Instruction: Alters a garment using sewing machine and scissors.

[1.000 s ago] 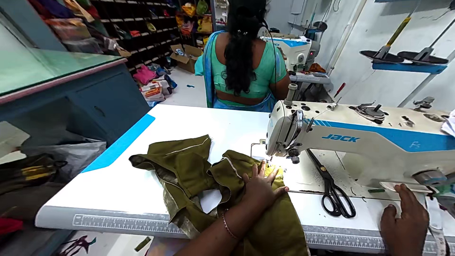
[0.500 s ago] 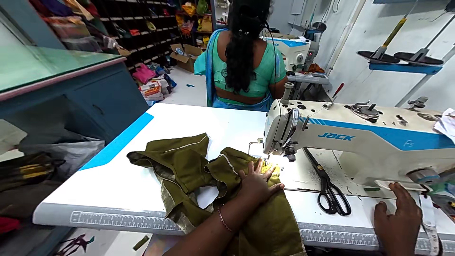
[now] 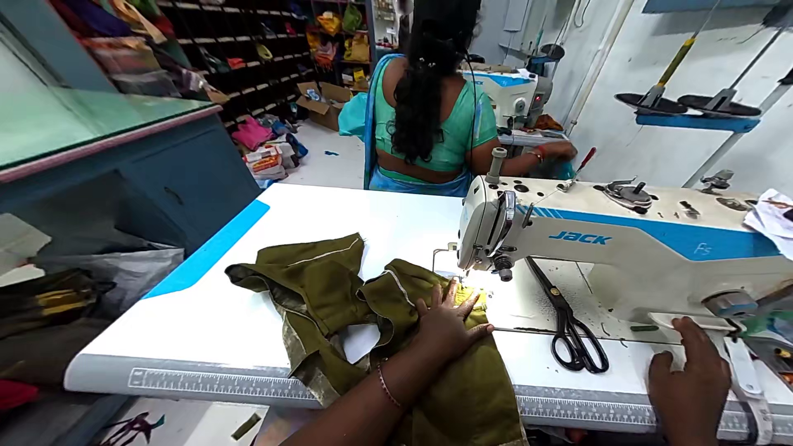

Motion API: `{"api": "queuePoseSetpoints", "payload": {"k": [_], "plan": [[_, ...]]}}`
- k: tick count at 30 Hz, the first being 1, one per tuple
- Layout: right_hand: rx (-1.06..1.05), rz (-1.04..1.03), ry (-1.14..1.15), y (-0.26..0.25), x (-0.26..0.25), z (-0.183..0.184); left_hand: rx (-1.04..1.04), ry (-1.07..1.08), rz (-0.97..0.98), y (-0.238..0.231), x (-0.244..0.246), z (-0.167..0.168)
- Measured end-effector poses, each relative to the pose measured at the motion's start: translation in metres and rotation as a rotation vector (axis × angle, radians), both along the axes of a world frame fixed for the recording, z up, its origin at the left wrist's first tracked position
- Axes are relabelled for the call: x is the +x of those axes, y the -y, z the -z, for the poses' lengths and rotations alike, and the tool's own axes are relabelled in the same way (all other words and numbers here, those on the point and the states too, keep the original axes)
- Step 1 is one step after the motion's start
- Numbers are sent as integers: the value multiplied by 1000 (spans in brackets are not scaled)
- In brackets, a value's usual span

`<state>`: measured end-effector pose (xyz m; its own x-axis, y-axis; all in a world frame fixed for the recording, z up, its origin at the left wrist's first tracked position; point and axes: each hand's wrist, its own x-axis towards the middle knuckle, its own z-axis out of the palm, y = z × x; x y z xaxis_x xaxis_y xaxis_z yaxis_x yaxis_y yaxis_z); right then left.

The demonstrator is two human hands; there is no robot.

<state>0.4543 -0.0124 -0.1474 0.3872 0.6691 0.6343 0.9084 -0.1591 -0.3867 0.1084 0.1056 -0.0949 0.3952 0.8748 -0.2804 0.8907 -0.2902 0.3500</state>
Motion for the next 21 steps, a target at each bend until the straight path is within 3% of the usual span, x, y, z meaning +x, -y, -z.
{"api": "queuePoseSetpoints", "payload": {"k": [8, 21], "plan": [[29, -19, -11, 0, -1, 2, -89, -104, 7, 50, 13, -16], [17, -50, -103, 2, -1, 0, -42, 58, -42, 23, -1, -2]]}}
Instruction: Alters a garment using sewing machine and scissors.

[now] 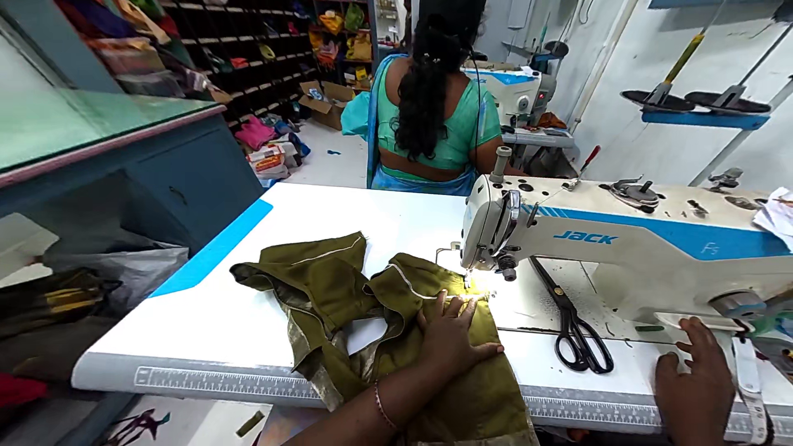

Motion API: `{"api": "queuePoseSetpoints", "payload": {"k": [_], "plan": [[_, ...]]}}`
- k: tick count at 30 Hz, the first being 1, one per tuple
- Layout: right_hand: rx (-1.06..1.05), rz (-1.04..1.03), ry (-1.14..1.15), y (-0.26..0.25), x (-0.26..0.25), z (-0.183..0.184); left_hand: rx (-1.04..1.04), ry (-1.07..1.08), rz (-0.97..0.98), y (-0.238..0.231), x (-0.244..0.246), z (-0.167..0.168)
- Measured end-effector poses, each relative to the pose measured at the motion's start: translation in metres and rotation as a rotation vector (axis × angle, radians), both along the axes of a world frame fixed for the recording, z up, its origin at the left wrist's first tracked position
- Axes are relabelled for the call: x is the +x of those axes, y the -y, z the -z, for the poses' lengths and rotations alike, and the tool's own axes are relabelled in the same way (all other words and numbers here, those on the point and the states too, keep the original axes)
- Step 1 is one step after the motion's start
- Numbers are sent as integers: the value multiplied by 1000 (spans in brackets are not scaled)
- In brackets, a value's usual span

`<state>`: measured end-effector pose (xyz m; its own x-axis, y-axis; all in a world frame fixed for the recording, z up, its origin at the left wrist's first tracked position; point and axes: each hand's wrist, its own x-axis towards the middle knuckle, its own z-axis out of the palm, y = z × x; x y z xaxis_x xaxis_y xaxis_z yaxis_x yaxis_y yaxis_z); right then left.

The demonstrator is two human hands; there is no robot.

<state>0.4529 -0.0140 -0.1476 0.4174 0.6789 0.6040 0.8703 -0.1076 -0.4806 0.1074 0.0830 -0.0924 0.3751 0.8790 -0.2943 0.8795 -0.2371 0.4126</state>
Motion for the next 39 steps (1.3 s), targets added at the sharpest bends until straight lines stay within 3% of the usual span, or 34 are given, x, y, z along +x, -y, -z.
{"api": "queuePoseSetpoints", "payload": {"k": [33, 39], "plan": [[15, 3, -6, 1, -1, 4, 41, -75, 144, -36, -14, 0], [7, 4, -11, 0, -1, 3, 70, -103, 122, -1, 4, 3]]}}
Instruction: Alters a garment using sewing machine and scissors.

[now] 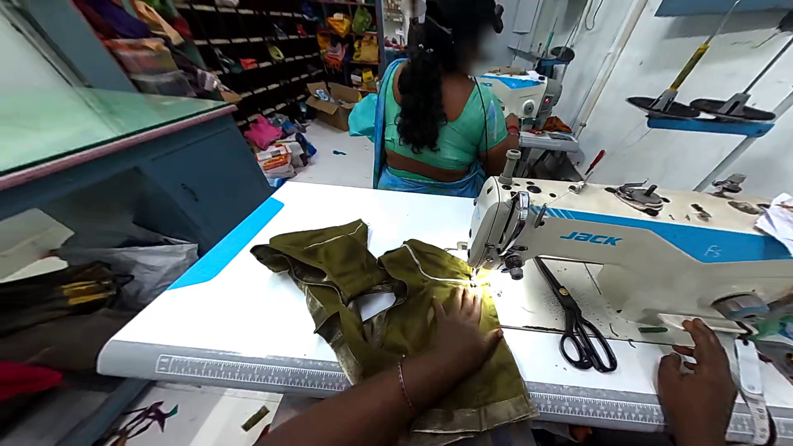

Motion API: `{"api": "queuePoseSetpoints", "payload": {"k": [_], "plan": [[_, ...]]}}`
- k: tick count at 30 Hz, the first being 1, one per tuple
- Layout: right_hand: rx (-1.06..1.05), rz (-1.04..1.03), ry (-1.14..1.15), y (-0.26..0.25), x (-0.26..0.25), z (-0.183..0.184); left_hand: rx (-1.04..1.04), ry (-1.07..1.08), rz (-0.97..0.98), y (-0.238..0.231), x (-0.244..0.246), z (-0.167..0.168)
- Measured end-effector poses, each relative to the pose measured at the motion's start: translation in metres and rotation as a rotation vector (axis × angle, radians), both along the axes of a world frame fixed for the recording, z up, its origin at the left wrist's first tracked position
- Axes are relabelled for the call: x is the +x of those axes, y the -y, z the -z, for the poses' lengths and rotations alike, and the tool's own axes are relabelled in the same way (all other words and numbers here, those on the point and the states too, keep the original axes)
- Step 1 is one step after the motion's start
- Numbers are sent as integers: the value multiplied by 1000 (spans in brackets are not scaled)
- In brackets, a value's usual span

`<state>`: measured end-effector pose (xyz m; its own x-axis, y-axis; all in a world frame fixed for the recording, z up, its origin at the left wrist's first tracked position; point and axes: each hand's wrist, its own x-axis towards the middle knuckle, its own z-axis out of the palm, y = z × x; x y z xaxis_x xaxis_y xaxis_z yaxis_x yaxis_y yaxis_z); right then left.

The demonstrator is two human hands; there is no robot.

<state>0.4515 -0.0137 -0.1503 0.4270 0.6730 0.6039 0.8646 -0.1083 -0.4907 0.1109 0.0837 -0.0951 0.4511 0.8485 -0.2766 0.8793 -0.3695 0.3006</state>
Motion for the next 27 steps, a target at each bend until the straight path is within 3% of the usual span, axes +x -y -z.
{"api": "queuePoseSetpoints", "payload": {"k": [6, 11, 17, 21, 25, 27], "plan": [[-10, 6, -6, 0, 0, -2, -171, -8, 116, 52, -23, -25], [-33, 10, -16, 1, -1, -4, -193, 108, 136, 52, -41, -23], [-33, 18, -29, 0, -1, -3, -182, 169, 115, 30, -50, -10], [-43, 23, -45, 0, 1, -2, -155, 199, 158, 9, -54, -21], [-34, 18, -35, 0, 1, 0, 37, 263, 136, -41, -45, -38], [-33, 22, -35, 0, 1, 0, 103, 245, 173, -75, -41, -26]]}}
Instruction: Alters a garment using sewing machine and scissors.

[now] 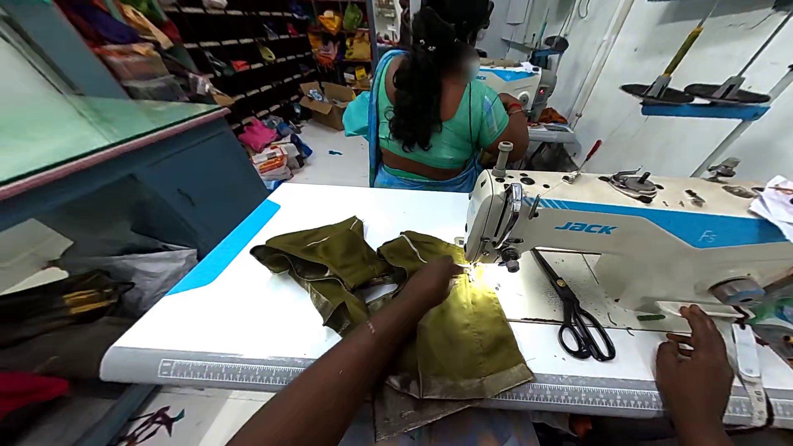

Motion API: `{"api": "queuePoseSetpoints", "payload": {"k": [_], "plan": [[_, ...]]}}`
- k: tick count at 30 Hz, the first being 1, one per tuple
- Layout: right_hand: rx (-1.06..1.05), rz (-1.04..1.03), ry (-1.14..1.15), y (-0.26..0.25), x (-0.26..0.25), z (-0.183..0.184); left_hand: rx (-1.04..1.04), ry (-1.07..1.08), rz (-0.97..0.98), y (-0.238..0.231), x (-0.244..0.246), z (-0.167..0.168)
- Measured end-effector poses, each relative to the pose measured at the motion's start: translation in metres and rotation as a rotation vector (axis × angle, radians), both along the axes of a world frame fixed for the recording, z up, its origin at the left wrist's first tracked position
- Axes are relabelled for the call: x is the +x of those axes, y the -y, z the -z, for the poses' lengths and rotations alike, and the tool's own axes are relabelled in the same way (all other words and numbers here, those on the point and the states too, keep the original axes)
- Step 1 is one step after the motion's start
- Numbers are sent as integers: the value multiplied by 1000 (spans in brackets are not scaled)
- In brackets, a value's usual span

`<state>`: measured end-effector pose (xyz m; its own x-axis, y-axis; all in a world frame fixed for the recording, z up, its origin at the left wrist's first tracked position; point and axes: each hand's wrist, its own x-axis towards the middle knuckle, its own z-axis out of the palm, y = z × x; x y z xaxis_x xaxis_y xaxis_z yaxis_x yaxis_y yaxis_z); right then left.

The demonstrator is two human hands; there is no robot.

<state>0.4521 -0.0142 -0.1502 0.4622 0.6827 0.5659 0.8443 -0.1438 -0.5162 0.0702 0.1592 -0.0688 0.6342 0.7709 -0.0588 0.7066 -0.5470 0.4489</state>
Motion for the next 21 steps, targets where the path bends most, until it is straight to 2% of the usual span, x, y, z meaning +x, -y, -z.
{"api": "queuePoseSetpoints", "payload": {"k": [4, 8, 11, 15, 21], "plan": [[4, 3, -8, 0, -2, -3, 91, -26, 30, -27, 7, 18], [5, 0, -9, 0, 0, 0, 113, 1, -10, -21, 9, 22], [9, 2, -7, 0, 1, 0, 17, 122, 29, -16, -2, 21], [6, -7, -7, 1, -1, -1, -84, 131, 76, -13, -10, 22], [71, 50, 93, 7, -11, -8, 54, 206, -24, 10, 0, 13]]}}
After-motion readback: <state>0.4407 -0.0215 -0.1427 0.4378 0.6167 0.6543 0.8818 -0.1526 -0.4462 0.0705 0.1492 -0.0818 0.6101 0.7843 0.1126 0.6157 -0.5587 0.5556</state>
